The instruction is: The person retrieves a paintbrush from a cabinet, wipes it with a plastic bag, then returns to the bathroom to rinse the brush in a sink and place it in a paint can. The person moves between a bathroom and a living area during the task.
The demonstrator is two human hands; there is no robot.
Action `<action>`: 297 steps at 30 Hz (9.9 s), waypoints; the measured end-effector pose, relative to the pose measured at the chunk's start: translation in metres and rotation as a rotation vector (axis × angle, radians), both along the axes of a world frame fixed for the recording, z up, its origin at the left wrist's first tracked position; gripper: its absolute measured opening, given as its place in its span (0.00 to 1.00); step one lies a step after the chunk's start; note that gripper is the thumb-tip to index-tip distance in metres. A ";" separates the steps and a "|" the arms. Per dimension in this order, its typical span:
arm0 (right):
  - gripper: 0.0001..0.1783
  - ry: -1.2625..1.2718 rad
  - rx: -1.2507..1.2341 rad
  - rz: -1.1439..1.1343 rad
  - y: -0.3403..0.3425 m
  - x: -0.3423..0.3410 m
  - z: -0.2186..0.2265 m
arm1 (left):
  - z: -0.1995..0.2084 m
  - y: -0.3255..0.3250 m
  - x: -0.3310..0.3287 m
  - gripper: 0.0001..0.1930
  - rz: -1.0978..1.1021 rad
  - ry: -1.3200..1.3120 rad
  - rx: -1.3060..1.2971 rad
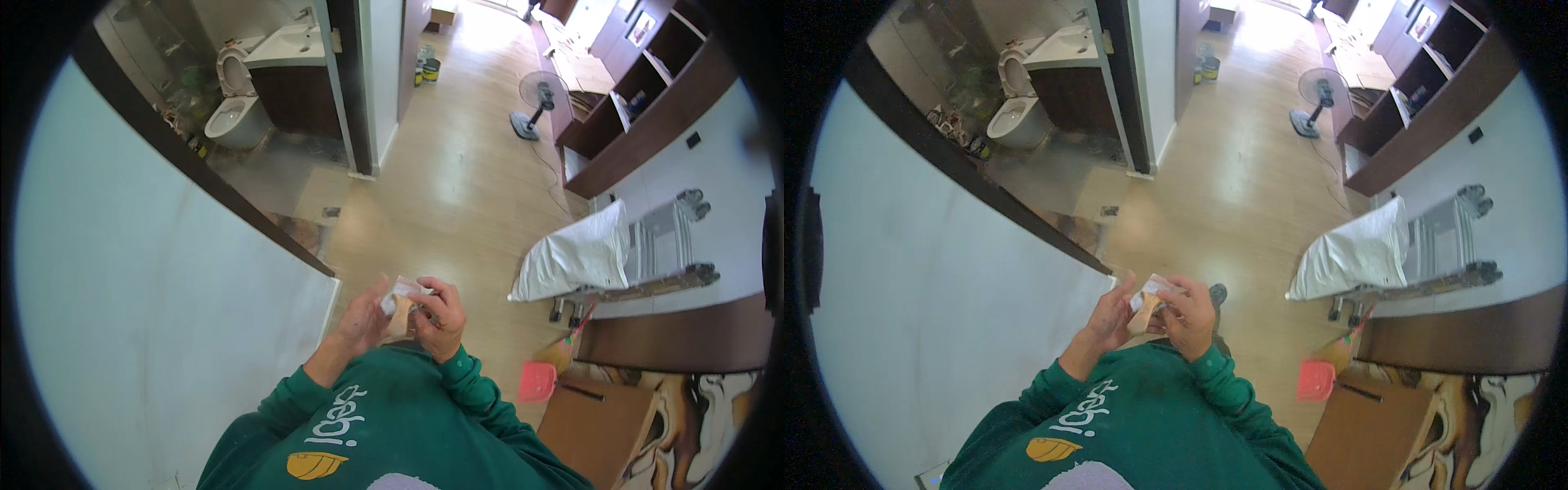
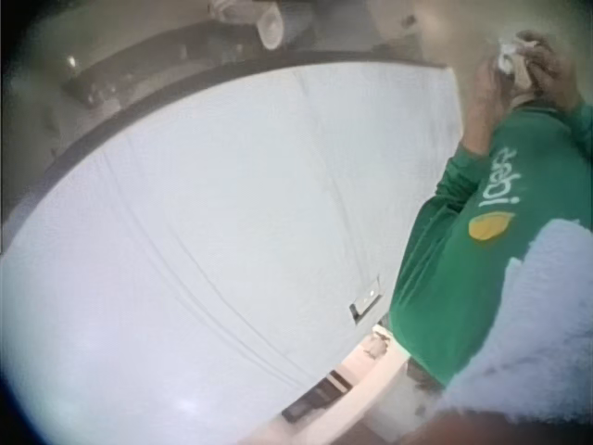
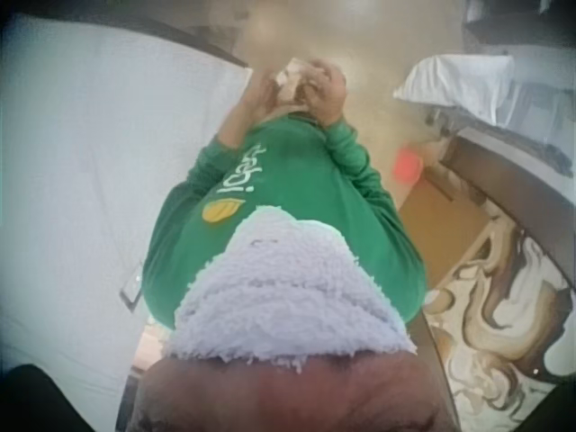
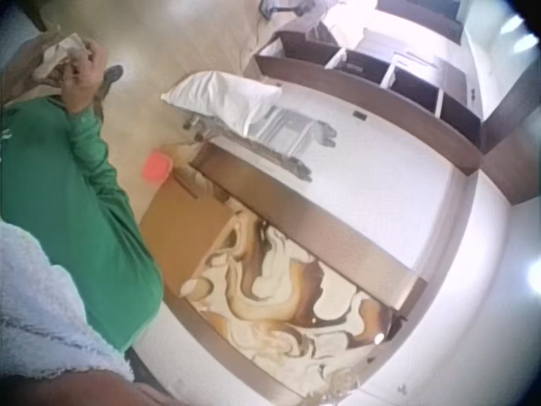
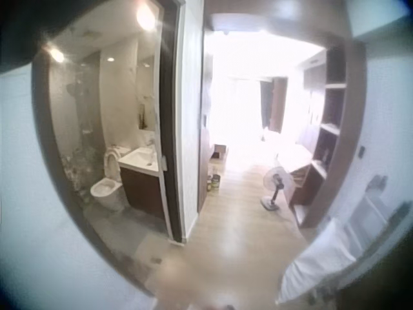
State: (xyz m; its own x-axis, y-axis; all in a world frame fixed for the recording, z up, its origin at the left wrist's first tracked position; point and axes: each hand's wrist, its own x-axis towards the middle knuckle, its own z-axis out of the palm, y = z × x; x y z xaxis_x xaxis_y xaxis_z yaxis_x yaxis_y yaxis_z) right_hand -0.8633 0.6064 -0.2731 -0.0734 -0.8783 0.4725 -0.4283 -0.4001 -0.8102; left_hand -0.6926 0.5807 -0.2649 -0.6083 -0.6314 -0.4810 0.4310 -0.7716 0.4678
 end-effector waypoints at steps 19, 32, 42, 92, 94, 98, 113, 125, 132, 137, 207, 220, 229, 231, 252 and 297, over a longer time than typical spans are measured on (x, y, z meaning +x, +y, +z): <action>0.23 0.135 -0.007 0.621 -0.343 -0.094 0.013 | -0.024 -0.263 -0.075 0.18 0.477 -0.048 0.038; 0.23 -0.252 0.757 0.569 -0.509 0.022 -0.036 | -0.051 -0.453 0.034 0.14 0.577 -0.494 -0.156; 0.19 -0.629 0.787 0.632 -0.655 0.191 0.010 | 0.027 -0.602 0.181 0.15 0.582 -0.771 -0.490; 0.12 -0.830 0.736 -0.003 -1.275 0.682 -0.067 | -0.143 -1.070 0.809 0.16 0.417 -0.869 -0.027; 0.12 -0.945 0.714 -0.040 -1.330 0.673 -0.084 | -0.193 -1.042 0.835 0.12 0.417 -1.019 0.155; 0.12 -1.043 0.758 -0.143 -1.425 0.665 -0.126 | -0.267 -0.950 0.876 0.06 0.764 -0.889 0.487; 0.12 -0.886 0.776 -0.495 -1.560 0.662 -0.204 | -0.317 -0.886 0.912 0.14 0.067 -1.551 0.201; 0.20 -0.712 0.667 -0.670 -1.498 0.684 -0.134 | -0.252 -1.026 1.020 0.14 0.520 -0.910 0.482; 0.15 -0.558 0.481 -0.612 -1.307 0.720 -0.120 | -0.314 -1.023 1.076 0.12 0.001 -1.108 0.225; 0.11 -0.462 0.630 -0.609 -1.189 0.756 -0.148 | -0.349 -1.063 1.115 0.12 -0.042 -1.102 0.202; 0.12 -0.817 1.224 -0.917 -1.056 0.770 -0.221 | -0.219 -1.735 1.095 0.10 0.527 -0.882 -0.039; 0.13 -0.844 1.285 -0.992 -1.015 0.781 -0.244 | -0.213 -1.728 1.082 0.18 0.719 -1.104 0.005; 0.12 -0.796 1.260 -0.913 -1.038 0.778 -0.241 | -0.230 -1.754 1.088 0.12 0.778 -1.087 0.069; 0.11 -0.792 1.249 -0.920 -1.044 0.779 -0.236 | -0.230 -1.755 1.085 0.13 0.803 -1.161 0.034; 0.15 -0.517 1.221 -0.586 -1.102 0.772 -0.120 | -0.085 -1.596 1.061 0.06 0.347 -1.218 -0.366; 0.18 -1.222 0.748 0.144 -1.354 0.874 -0.018 | 0.011 -1.390 0.863 0.15 0.299 -0.840 -1.656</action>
State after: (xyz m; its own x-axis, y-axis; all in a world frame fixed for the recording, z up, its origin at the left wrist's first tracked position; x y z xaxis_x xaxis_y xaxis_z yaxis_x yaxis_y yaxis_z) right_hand 0.0108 -0.7481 -0.2911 0.0205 -0.9220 -0.3866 0.6818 0.2957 -0.6691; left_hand 0.1703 -0.8091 -0.2541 -0.3656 -0.7348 0.5713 -0.2586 0.6699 0.6960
